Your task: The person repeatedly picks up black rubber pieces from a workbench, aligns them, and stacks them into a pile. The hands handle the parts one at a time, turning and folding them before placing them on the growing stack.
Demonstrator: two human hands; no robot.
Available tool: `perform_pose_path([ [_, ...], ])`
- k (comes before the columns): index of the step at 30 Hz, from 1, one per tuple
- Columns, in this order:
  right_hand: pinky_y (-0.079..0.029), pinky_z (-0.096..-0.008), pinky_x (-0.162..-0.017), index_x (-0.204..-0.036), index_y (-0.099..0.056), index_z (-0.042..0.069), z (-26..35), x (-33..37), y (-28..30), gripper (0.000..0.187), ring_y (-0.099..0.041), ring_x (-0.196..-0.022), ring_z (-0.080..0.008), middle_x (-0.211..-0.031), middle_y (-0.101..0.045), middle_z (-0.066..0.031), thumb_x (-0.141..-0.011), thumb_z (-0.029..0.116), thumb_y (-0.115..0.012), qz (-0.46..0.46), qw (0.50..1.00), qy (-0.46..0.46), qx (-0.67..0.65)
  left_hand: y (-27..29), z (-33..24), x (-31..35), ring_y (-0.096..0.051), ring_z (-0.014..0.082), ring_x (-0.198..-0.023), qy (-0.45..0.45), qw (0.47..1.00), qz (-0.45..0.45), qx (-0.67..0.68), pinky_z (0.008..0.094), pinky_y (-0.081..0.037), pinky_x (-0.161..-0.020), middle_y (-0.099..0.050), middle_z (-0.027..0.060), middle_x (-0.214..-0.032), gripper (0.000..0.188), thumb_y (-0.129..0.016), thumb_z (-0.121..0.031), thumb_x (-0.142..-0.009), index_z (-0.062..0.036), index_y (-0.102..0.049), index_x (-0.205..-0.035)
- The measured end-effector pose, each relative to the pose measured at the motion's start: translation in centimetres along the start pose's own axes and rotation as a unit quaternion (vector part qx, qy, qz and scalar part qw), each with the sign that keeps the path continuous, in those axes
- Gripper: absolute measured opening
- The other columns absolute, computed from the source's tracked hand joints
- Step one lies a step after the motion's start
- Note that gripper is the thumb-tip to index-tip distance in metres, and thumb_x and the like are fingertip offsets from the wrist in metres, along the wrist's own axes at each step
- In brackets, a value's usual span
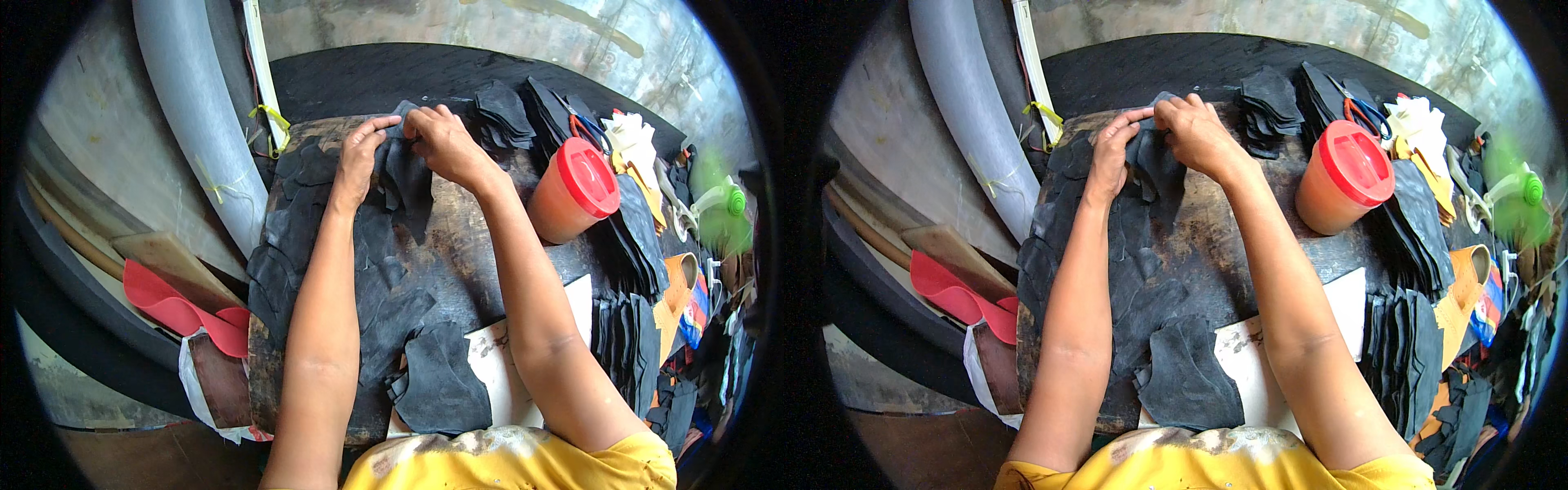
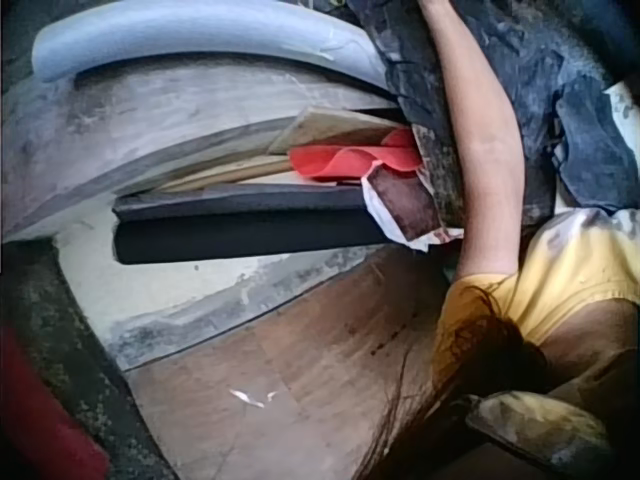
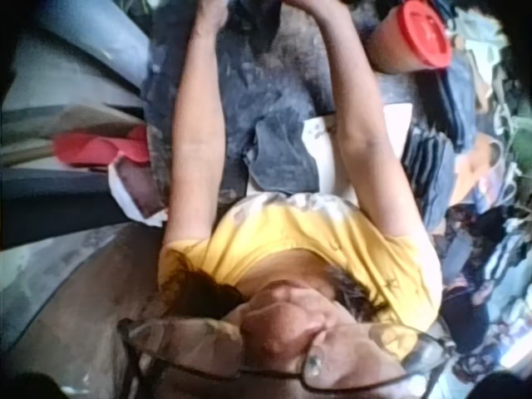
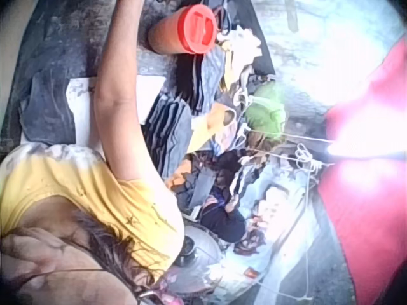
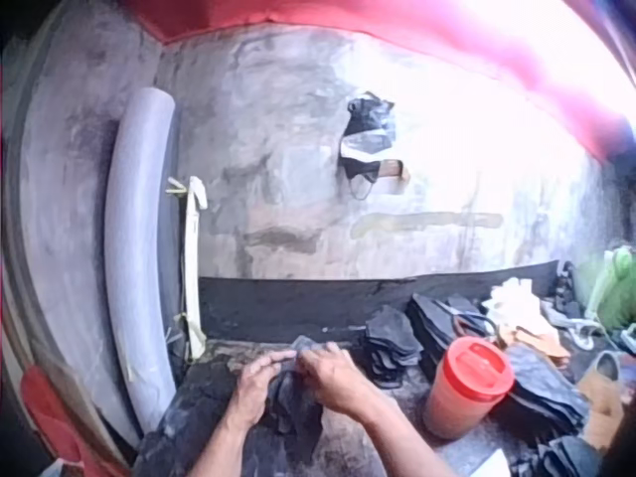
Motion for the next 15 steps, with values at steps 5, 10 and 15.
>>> perform_pose_path([
  [5, -0.042, -0.0423, -0.083, -0.098, -0.056, 0.006, -0.3, -0.1, -0.2, 0.028, -0.053, -0.095, -0.0321, -0.098, -0.059, -0.0104, -0.073, -0.002, -0.066, -0.056, 0.998, 0.023, 0.002, -0.4, -0.2, 0.6, -0.055, 0.0138, -0.105, 0.021, 0.999, 0.044, 0.013, 0.0282, -0.036, -0.099, -0.064, 0.0059, -0.109, 0.039, -0.061, -0.034, -0.092, -0.0012, -0.066, -0.113],
  [10, -0.044, -0.0441, -0.081, -0.113, -0.049, 0.006, 0.5, 0.1, -0.8, 0.041, -0.053, -0.097, -0.0357, -0.109, -0.053, -0.0175, -0.076, 0.002, -0.067, -0.159, 0.984, 0.037, 0.066, -0.2, 0.6, 0.6, -0.055, 0.0097, -0.100, 0.023, 0.999, 0.006, 0.031, 0.0249, -0.039, -0.092, -0.064, 0.0039, -0.106, 0.029, -0.064, -0.023, -0.090, -0.0017, -0.067, -0.110],
  [15, -0.054, -0.0399, -0.062, -0.091, -0.066, -0.003, -0.9, 0.2, -1.3, 0.056, -0.067, -0.073, -0.0358, -0.072, -0.065, -0.0194, -0.082, 0.053, -0.067, -0.035, 0.958, -0.282, 0.050, 1.2, 1.5, 0.4, -0.054, 0.0130, -0.109, 0.008, 0.995, -0.096, 0.007, 0.0284, -0.034, -0.102, -0.064, 0.0064, -0.113, 0.024, -0.062, -0.016, -0.091, -0.0022, -0.067, -0.111],
])
Point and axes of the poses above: each hand's wrist, its own x-axis away from the middle knuckle, its own y-axis out of the back of the hand, z = x × y, the point moved 2 cm from there along -x, towards the middle knuckle
